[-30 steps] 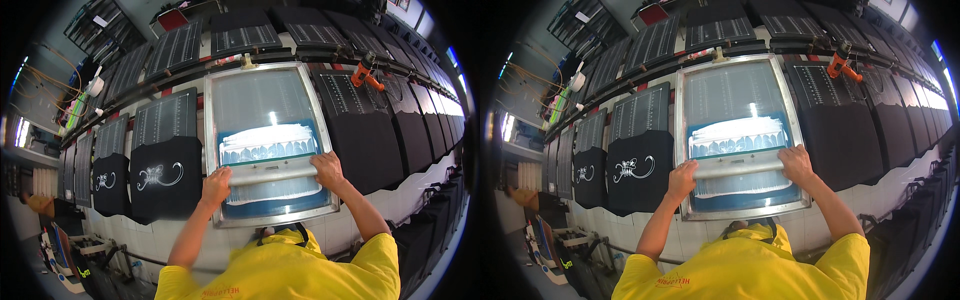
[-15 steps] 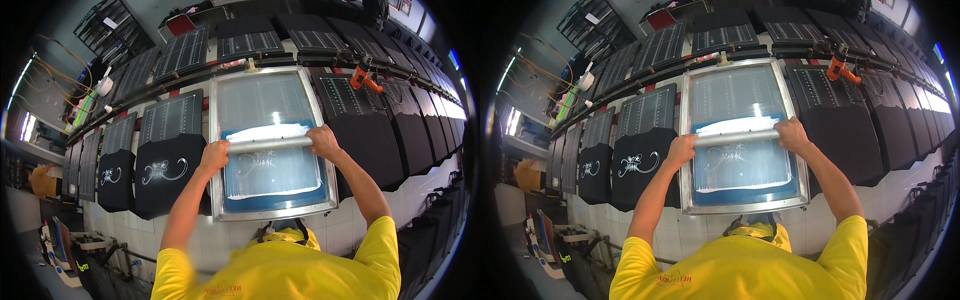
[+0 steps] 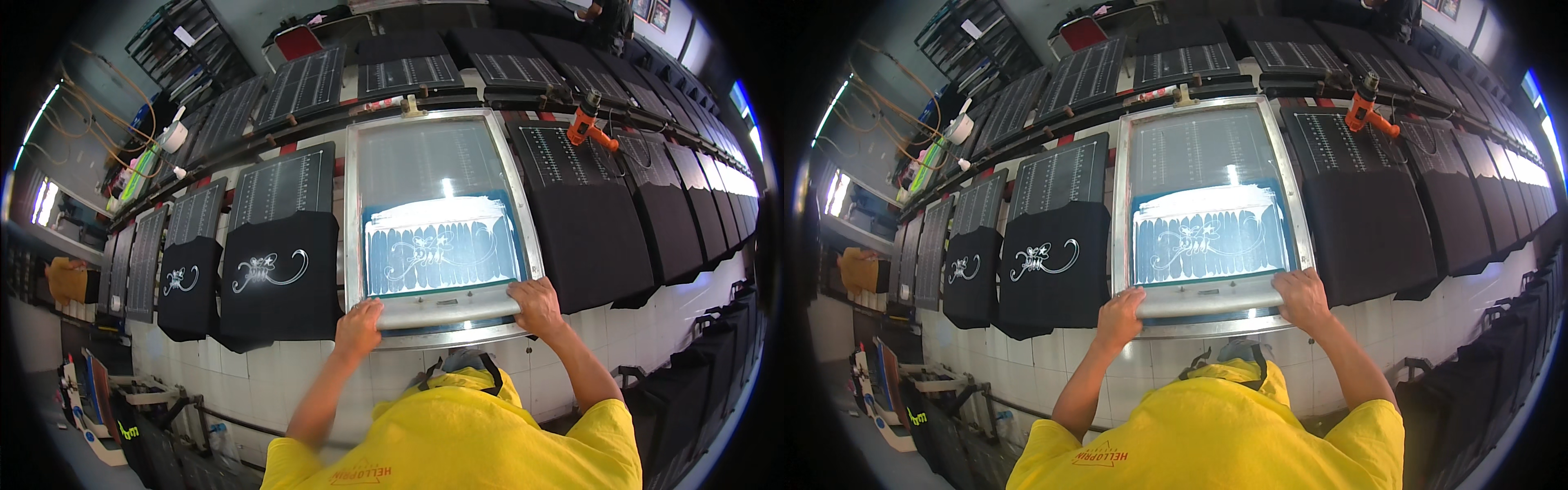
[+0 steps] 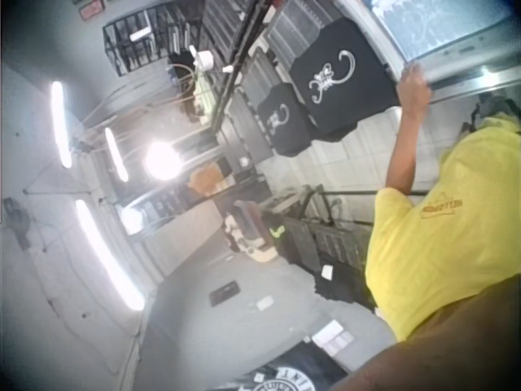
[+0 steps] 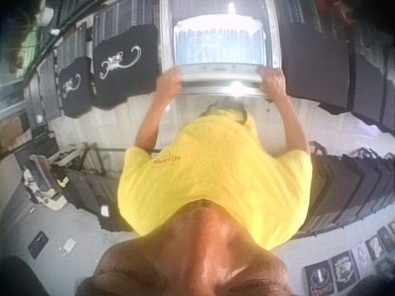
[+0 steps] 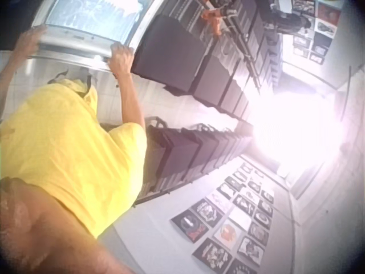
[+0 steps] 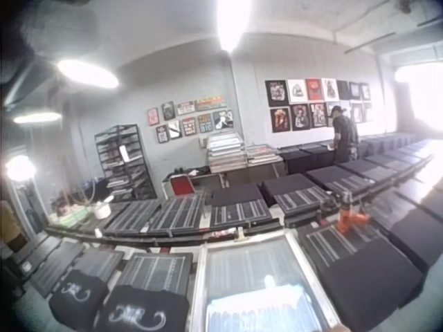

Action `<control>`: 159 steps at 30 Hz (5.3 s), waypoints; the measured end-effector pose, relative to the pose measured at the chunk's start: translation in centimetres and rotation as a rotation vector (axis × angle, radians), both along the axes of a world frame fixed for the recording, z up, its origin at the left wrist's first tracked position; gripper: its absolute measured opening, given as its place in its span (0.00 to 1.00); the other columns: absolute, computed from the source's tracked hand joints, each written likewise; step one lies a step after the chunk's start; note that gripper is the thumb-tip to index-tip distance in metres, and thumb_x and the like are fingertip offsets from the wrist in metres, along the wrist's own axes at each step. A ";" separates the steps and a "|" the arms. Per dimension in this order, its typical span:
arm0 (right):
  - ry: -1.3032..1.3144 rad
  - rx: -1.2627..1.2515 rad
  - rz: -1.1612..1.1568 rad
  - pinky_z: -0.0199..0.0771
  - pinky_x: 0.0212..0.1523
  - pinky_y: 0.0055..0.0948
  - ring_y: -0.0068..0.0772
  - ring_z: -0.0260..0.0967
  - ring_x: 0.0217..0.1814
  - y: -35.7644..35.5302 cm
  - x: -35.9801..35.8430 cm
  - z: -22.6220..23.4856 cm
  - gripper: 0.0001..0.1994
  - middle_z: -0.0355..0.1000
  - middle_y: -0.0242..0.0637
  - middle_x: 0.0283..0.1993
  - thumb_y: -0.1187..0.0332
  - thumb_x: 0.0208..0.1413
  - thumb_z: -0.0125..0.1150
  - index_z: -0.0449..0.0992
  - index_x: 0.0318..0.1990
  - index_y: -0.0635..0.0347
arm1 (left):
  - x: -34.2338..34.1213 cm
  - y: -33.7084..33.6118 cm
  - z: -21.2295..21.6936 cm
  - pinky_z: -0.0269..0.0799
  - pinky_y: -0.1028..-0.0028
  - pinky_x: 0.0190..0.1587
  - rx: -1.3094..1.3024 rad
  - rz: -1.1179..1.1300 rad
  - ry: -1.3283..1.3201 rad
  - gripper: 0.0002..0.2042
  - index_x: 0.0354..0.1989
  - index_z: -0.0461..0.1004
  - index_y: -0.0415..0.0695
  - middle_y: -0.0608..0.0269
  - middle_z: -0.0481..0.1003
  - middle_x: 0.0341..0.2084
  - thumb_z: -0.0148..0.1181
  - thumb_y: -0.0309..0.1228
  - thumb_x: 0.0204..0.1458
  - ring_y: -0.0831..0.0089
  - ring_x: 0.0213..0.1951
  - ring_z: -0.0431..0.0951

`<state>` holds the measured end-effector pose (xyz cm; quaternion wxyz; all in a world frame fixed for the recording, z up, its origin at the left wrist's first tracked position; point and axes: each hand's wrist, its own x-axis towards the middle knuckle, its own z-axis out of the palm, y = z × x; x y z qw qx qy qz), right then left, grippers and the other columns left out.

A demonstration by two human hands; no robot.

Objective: The person performs screen-printing on t-shirts by aligning a screen frame over the fabric, applying white ink, and using a squeegee to spread it evenly across the design. The person also uses a heat gun to dry the ink between layers and cleans the screen with a cloth.

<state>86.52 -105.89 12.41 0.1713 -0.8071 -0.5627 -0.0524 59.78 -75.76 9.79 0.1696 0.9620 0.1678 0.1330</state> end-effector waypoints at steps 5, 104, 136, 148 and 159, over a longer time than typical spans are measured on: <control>0.022 -0.021 -0.027 0.67 0.48 0.38 0.37 0.75 0.46 -0.3 -0.7 -1.1 0.22 0.78 0.36 0.45 0.76 0.29 0.70 0.77 0.40 0.58 | -0.1 0.0 -1.3 0.78 0.64 0.50 0.105 -0.062 -0.034 0.13 0.43 0.77 0.42 0.58 0.80 0.46 0.58 0.21 0.48 0.62 0.50 0.80; 0.748 0.539 -0.802 0.74 0.42 0.30 0.31 0.76 0.38 -4.2 1.9 -8.4 0.11 0.78 0.44 0.36 0.76 0.59 0.54 0.78 0.47 0.66 | -5.1 2.6 -7.4 0.72 0.60 0.45 -0.345 0.555 -0.103 0.12 0.40 0.80 0.37 0.47 0.79 0.37 0.56 0.32 0.57 0.51 0.41 0.79; 1.070 0.698 -0.231 0.75 0.50 0.29 0.31 0.77 0.49 -5.9 11.6 -3.3 0.14 0.78 0.41 0.50 0.80 0.62 0.47 0.75 0.52 0.65 | -5.5 -9.3 -3.0 0.73 0.64 0.49 -0.306 1.061 -0.674 0.18 0.50 0.74 0.29 0.49 0.78 0.41 0.49 0.35 0.66 0.61 0.43 0.78; 1.344 0.669 -0.121 0.76 0.47 0.27 0.29 0.77 0.46 -14.9 14.9 1.7 0.12 0.79 0.42 0.47 0.73 0.65 0.51 0.75 0.53 0.66 | -4.5 -23.2 -2.4 0.75 0.69 0.44 -0.573 1.257 -0.919 0.18 0.52 0.73 0.32 0.52 0.77 0.40 0.51 0.36 0.64 0.65 0.41 0.77; 0.889 0.733 -0.369 0.75 0.41 0.24 0.24 0.77 0.39 -17.3 36.6 0.6 0.11 0.80 0.38 0.39 0.74 0.64 0.52 0.77 0.49 0.65 | 8.9 -26.8 5.7 0.75 0.69 0.46 -0.365 1.084 -0.961 0.15 0.55 0.72 0.36 0.54 0.76 0.40 0.47 0.30 0.65 0.67 0.40 0.77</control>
